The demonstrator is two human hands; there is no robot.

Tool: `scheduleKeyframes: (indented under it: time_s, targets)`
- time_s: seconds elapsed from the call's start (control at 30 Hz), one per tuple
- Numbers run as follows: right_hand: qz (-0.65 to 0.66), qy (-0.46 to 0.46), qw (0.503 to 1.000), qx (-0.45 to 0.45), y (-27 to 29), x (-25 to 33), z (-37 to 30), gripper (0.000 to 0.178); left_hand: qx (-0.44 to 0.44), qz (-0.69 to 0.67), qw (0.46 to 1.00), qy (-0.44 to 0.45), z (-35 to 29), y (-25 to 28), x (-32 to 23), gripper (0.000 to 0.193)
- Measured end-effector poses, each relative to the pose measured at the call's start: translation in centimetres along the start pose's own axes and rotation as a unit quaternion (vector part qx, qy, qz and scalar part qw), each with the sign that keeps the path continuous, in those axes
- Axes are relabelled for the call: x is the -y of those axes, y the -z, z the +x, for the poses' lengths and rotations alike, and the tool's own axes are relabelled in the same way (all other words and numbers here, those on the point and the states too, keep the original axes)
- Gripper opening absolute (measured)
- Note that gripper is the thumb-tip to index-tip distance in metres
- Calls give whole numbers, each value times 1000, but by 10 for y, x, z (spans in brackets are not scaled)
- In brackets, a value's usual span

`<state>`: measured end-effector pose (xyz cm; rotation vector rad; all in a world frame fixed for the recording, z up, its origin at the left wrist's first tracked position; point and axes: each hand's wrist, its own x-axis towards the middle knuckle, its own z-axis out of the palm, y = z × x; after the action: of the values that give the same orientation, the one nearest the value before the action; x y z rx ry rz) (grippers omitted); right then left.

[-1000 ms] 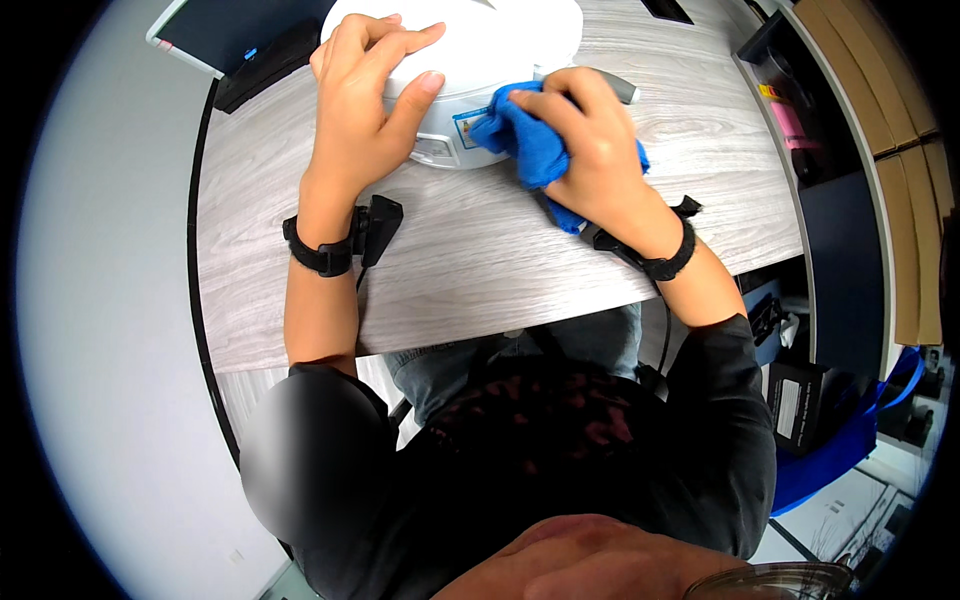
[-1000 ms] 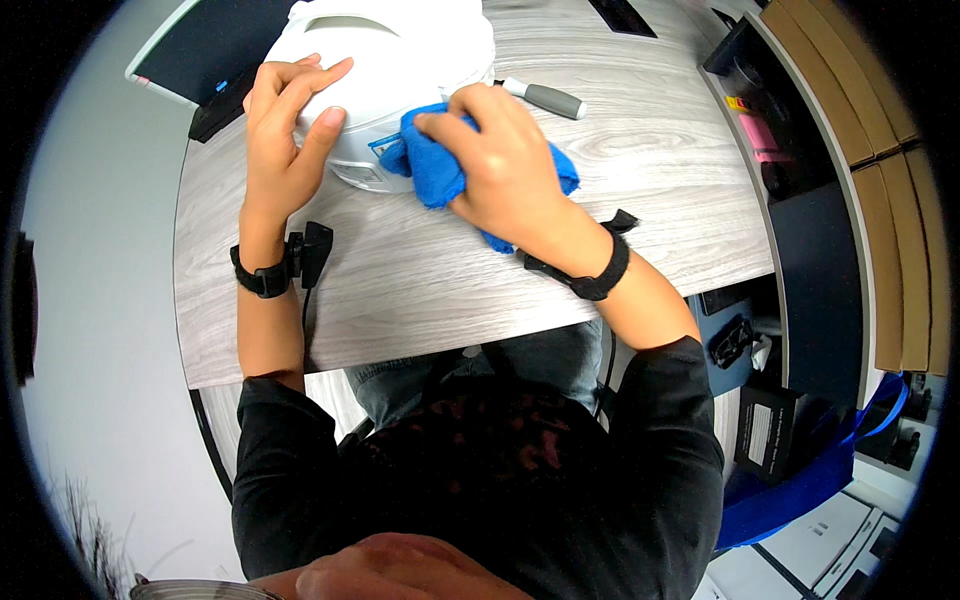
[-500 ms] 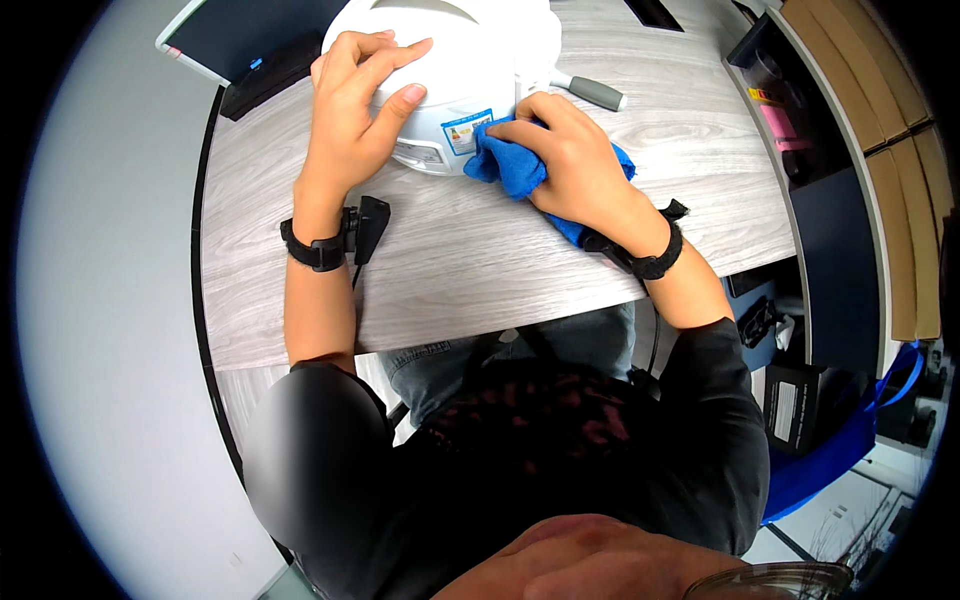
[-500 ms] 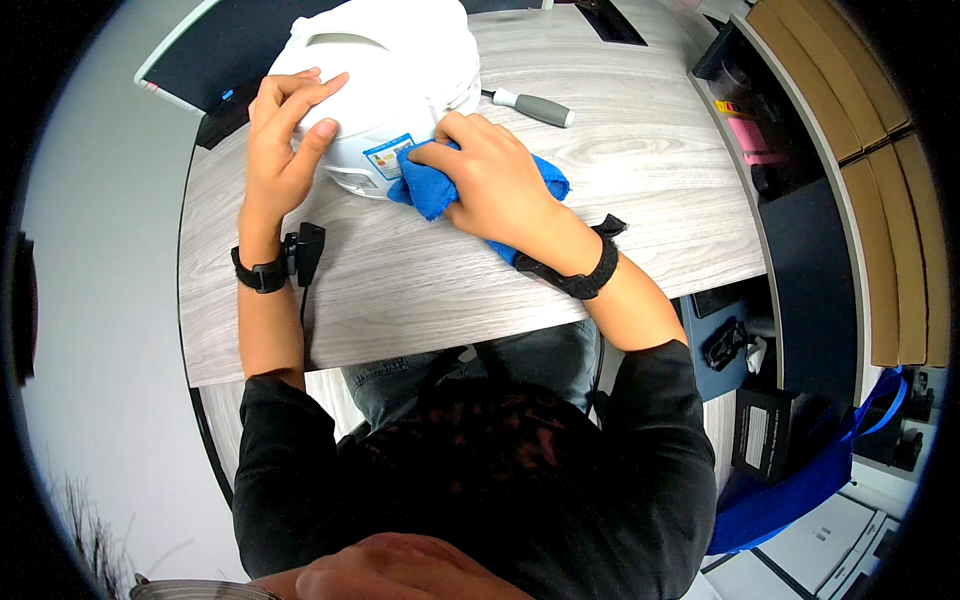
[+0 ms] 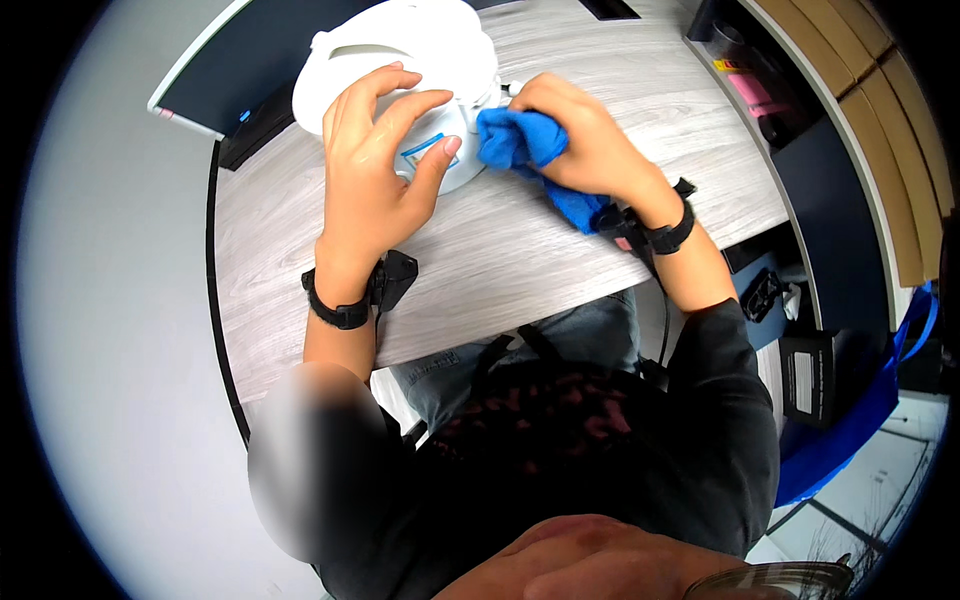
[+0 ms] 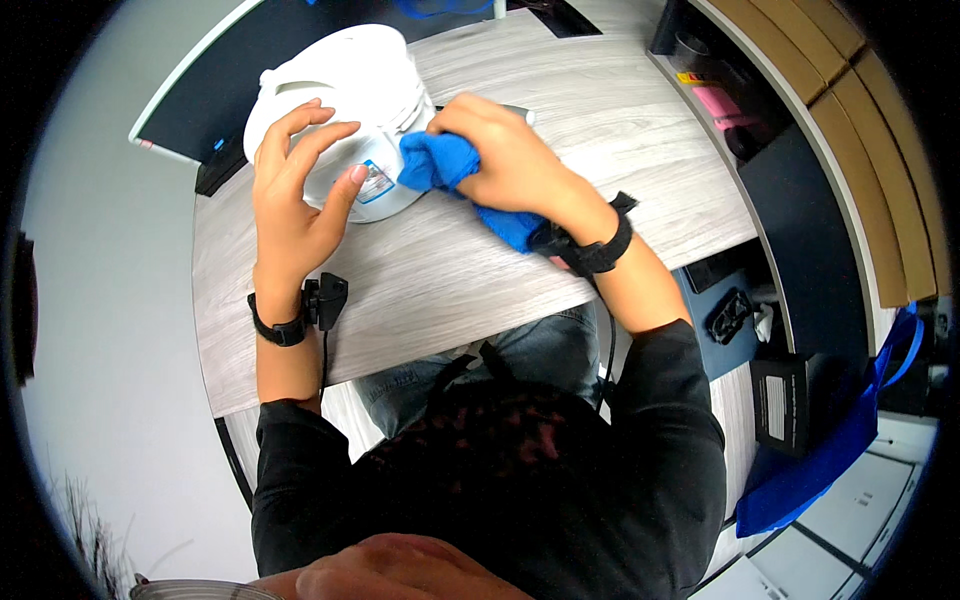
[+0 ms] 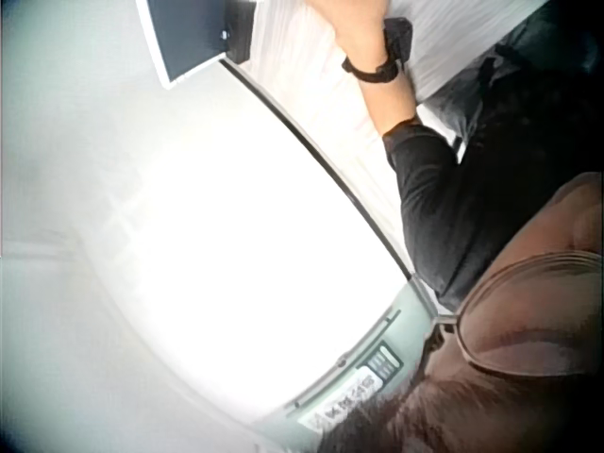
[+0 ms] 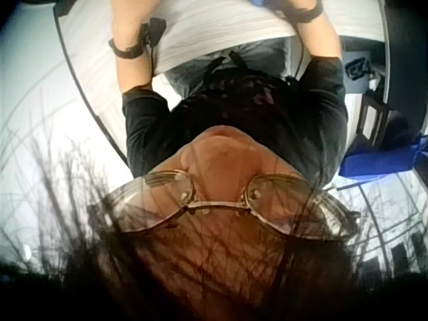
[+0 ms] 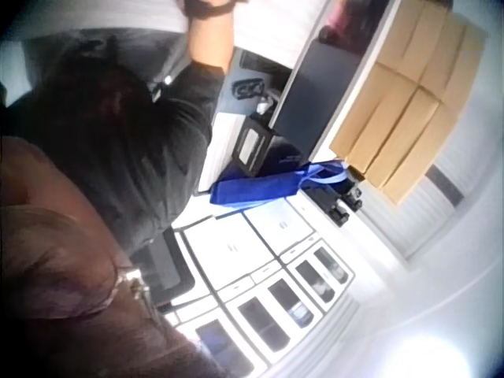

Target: The person wipes the exterior of a white rice cooker with a blue cloth, then uses a screwdriver to remove screws from the lid and body. The lid is detached and set aside, and the person continues unscrewing components from the main unit.

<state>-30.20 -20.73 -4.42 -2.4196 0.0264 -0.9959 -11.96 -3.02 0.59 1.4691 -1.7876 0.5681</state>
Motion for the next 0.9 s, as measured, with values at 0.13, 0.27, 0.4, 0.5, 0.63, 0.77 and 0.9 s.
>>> scheduleKeyframes:
  time_s: [0.13, 0.27, 0.4, 0.5, 0.63, 0.77, 0.9]
  targets:
    - [-102, -14, 994, -26, 57, -11, 0, 45, -12, 69, 997, 7, 14, -9, 0, 42]
    - [-233, -3, 971, -60, 84, -51, -3, 43, -7, 84, 996, 33, 13, -19, -8, 40]
    - [-365, -5, 931, 4, 80, -106, -8, 38, -36, 47, 998, -8, 19, -54, -21, 36]
    - [-374, 33, 927, 14, 61, -136, -7, 35, 4, 98, 995, -8, 19, -70, -30, 36]
    - [-468, 50, 881, 37, 39, -155, 8, 26, 7, 119, 993, 21, 23, -74, -34, 37]
    - [-475, 28, 876, 80, 31, -169, 18, 31, 21, 138, 990, 32, 29, -68, -39, 42]
    - [-447, -3, 893, 57, 22, -178, 12, 36, 16, 126, 991, 44, 29, -60, -31, 48]
